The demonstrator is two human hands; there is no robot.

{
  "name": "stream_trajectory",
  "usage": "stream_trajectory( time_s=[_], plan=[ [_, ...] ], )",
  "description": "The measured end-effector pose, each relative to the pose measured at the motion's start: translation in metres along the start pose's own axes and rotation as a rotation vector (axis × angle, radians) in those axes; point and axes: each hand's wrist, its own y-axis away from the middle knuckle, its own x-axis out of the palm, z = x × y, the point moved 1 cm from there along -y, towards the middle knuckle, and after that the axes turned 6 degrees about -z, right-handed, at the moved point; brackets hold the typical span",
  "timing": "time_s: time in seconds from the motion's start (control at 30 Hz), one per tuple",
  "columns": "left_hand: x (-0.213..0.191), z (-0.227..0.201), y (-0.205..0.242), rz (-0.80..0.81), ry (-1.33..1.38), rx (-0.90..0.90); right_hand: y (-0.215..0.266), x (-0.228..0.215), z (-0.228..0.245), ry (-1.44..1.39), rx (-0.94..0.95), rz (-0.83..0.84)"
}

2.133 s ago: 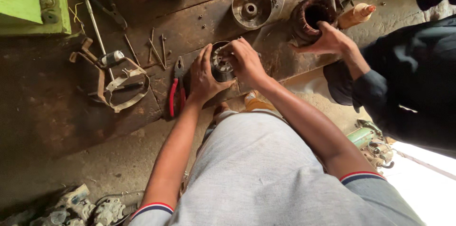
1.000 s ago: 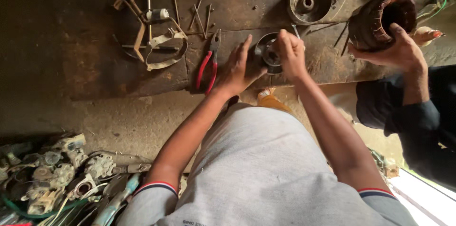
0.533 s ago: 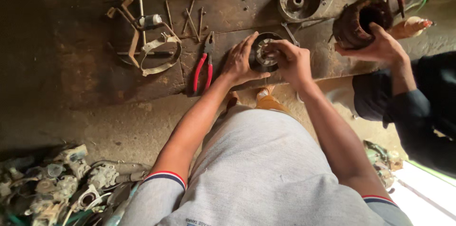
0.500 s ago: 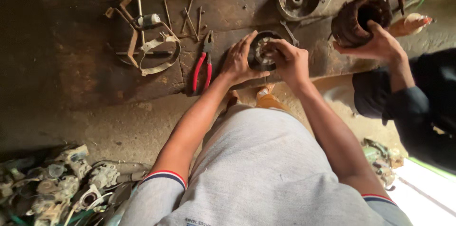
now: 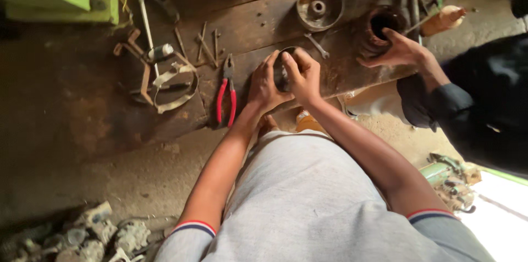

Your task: The person disassembles a small motor housing using pliers and a wrench, then inserts a rotor into a stator and aligns the housing halves. The person handles motor components, pliers, and a wrench on a cluttered workbench.

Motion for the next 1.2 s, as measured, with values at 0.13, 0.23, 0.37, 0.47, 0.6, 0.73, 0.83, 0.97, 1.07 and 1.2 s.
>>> stream_trajectory(
  time_s=[0.13, 0.23, 0.37, 0.47, 0.6, 0.73, 0.83, 0.97, 1.07, 1.2],
  plan=[
    [0.001, 0.001, -0.002, -0.055, -0.028, 0.051, -0.027, -0.010, -0.020, 0.047, 0.043, 0.260],
    [0.001, -0.005, -0.001, -0.031, -0.017, 0.010, -0.044, -0.025, -0.013, -0.064, 0.214, 0.413],
    [-0.008, -0.013, -0.005, 0.014, -0.010, -0.002, -0.031, -0.054, 0.027, 0.308, -0.174, 0.306],
    [-0.025, -0.018, -0.001, 0.010, 0.058, -0.031, -0.004, -0.079, 0.048, 0.146, 0.169, 0.073],
    [-0.039, -0.031, -0.005, 0.033, 0.082, -0.087, 0.022, -0.106, 0.053, 0.213, 0.159, -0.024],
    [-0.039, -0.046, 0.000, 0.025, 0.129, -0.037, 0.041, -0.148, 0.039, 0.512, 0.078, -0.043],
    [-0.032, -0.058, -0.006, -0.012, 0.061, -0.009, 0.018, -0.212, 0.018, 0.554, -0.121, -0.360],
    [-0.013, -0.073, -0.027, -0.083, -0.062, -0.025, -0.045, -0.304, -0.037, 0.430, -0.065, -0.781],
    [0.003, -0.073, -0.053, -0.070, -0.198, -0.181, -0.077, -0.347, -0.072, 0.732, 0.006, -0.883],
    [0.020, -0.059, -0.064, 0.036, -0.312, -0.468, -0.095, -0.357, -0.098, 0.774, 0.079, -0.772]
  ],
)
